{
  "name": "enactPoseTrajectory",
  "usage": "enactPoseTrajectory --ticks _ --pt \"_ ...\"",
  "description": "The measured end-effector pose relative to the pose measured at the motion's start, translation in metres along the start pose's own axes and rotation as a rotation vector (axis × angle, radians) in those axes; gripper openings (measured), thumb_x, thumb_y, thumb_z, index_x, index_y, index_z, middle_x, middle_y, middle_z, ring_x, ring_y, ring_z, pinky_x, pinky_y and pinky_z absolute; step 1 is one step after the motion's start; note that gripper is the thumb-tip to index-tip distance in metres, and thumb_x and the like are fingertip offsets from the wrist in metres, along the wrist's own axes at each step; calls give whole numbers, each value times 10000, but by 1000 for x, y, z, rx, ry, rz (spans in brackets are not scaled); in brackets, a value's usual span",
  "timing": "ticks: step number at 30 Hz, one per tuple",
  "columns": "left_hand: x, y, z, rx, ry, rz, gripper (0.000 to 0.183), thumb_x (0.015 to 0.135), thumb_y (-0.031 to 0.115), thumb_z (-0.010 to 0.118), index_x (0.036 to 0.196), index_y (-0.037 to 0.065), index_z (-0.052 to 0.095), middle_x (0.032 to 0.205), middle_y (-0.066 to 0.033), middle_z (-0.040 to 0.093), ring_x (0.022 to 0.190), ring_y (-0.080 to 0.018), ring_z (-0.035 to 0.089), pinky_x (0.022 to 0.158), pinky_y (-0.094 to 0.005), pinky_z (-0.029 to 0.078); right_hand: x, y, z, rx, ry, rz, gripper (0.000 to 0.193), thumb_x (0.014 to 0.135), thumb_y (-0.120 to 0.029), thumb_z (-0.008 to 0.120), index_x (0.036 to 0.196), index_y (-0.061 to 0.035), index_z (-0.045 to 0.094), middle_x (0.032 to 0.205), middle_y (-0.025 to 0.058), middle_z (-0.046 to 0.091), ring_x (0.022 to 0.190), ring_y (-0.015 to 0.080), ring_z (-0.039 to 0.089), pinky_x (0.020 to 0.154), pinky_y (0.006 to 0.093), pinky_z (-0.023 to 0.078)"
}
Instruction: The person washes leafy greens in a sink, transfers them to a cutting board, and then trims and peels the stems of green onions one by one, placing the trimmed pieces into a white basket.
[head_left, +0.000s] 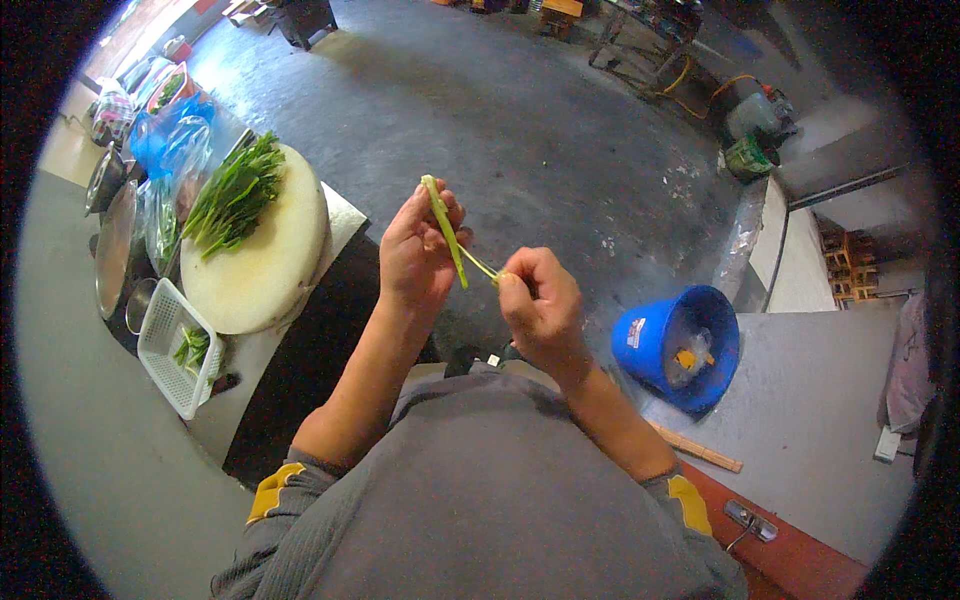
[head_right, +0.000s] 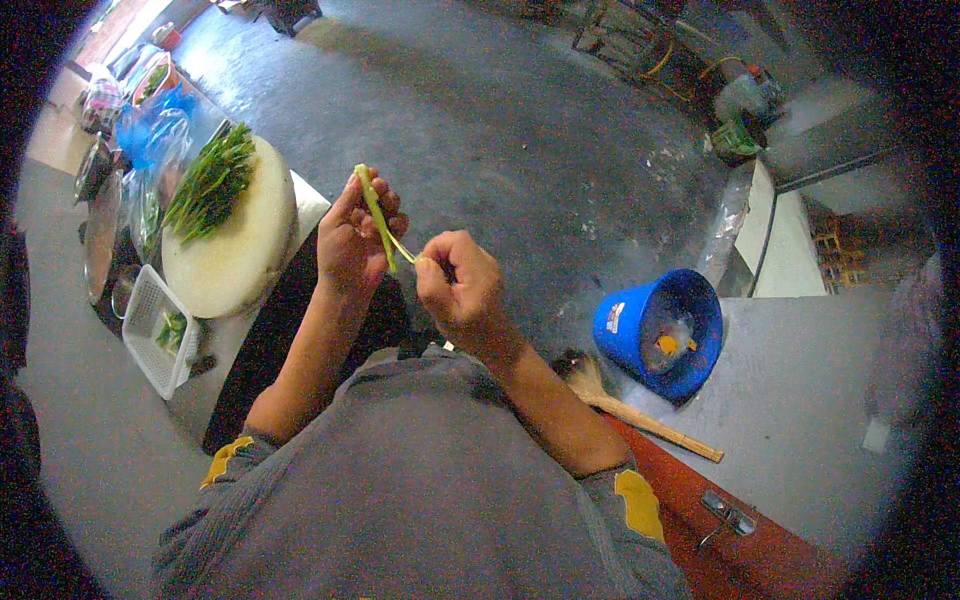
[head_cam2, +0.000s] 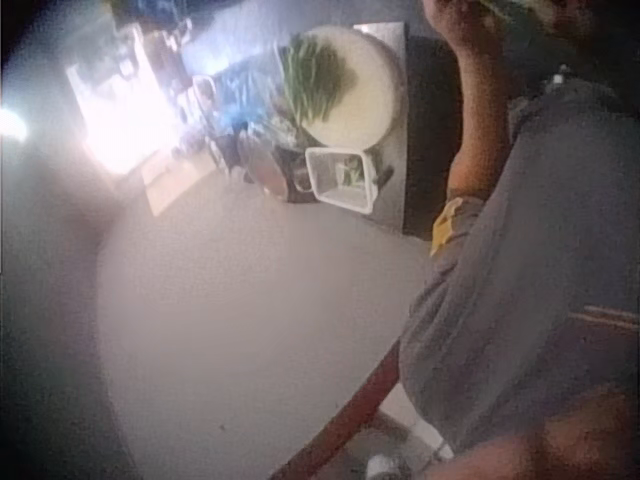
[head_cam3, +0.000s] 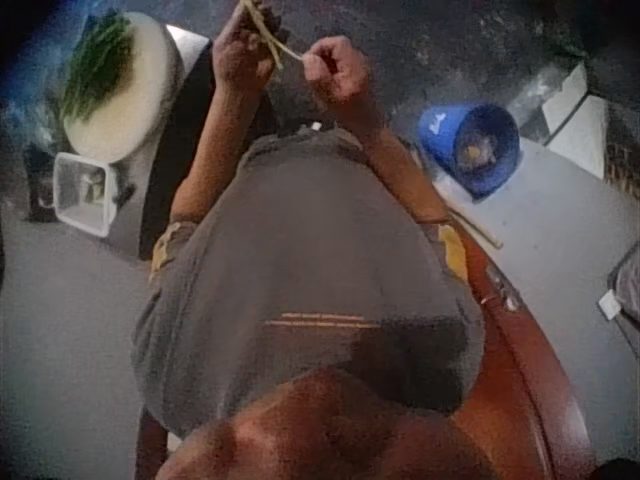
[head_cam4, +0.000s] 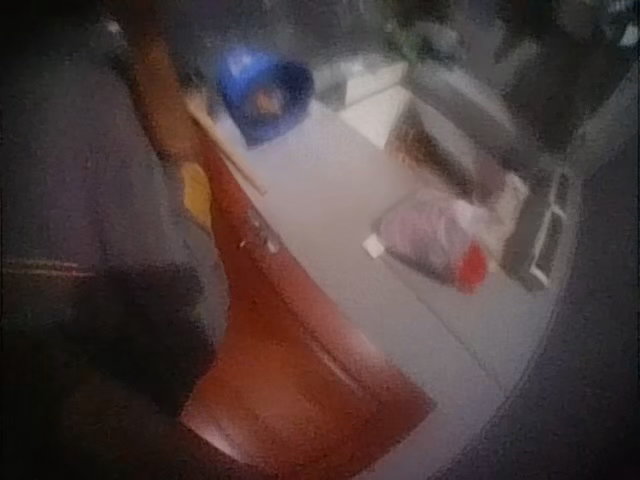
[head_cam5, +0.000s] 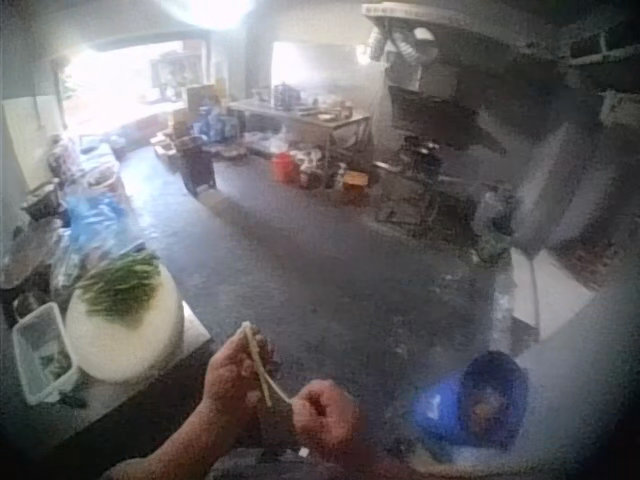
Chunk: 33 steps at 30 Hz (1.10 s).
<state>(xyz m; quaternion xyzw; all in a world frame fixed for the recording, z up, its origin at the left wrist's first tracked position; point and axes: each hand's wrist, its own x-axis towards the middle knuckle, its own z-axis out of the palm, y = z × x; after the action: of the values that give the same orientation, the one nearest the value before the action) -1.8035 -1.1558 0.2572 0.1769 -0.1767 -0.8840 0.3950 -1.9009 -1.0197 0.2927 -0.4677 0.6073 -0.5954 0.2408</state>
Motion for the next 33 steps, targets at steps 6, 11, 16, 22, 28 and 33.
enactPoseTrajectory --ticks 6,11,16,22,28,33 --pt "6 9 -11 -50 29 -11 187 963 282 504 1021 118 574 875 25 602 795 -105 552 657 -276 415 -4 -18 -21 582 -2 93 53 875 -56 504 830 -44 479 838 98 587 574 77 481 530 224 432" --pt "-7 0 5 15 -69 -102 213 959 286 509 1044 102 575 888 10 603 756 -102 553 612 -262 429 7 -19 -39 748 -14 270 50 889 -40 494 848 -50 468 877 136 626 557 97 511 546 245 481" --pt "-25 -13 29 119 -51 -133 255 951 269 531 1068 52 598 842 -29 600 691 -117 551 547 -240 429 20 -14 -34 483 -27 412 72 909 -34 507 973 -30 539 776 48 572 591 83 501 552 223 453" --pt "-36 -22 39 367 -50 -12 239 947 202 553 1036 -4 638 811 -37 613 673 -117 557 543 -235 434 35 -26 -31 -43 -113 207 171 904 -123 613 976 32 605 835 53 650 752 83 594 634 236 487" --pt "-31 -17 29 690 -182 184 186 928 117 591 990 -38 671 846 -44 624 722 -89 546 612 -226 436 41 -35 -34 -160 -144 252 184 880 -153 611 858 27 635 750 26 628 676 61 538 583 235 447" --pt "-32 -20 25 889 -226 328 189 927 109 596 998 -51 668 858 -42 618 748 -85 539 659 -207 422 40 -23 -33 -37 -136 225 159 867 -136 601 835 18 623 729 8 602 657 51 504 558 232 425"
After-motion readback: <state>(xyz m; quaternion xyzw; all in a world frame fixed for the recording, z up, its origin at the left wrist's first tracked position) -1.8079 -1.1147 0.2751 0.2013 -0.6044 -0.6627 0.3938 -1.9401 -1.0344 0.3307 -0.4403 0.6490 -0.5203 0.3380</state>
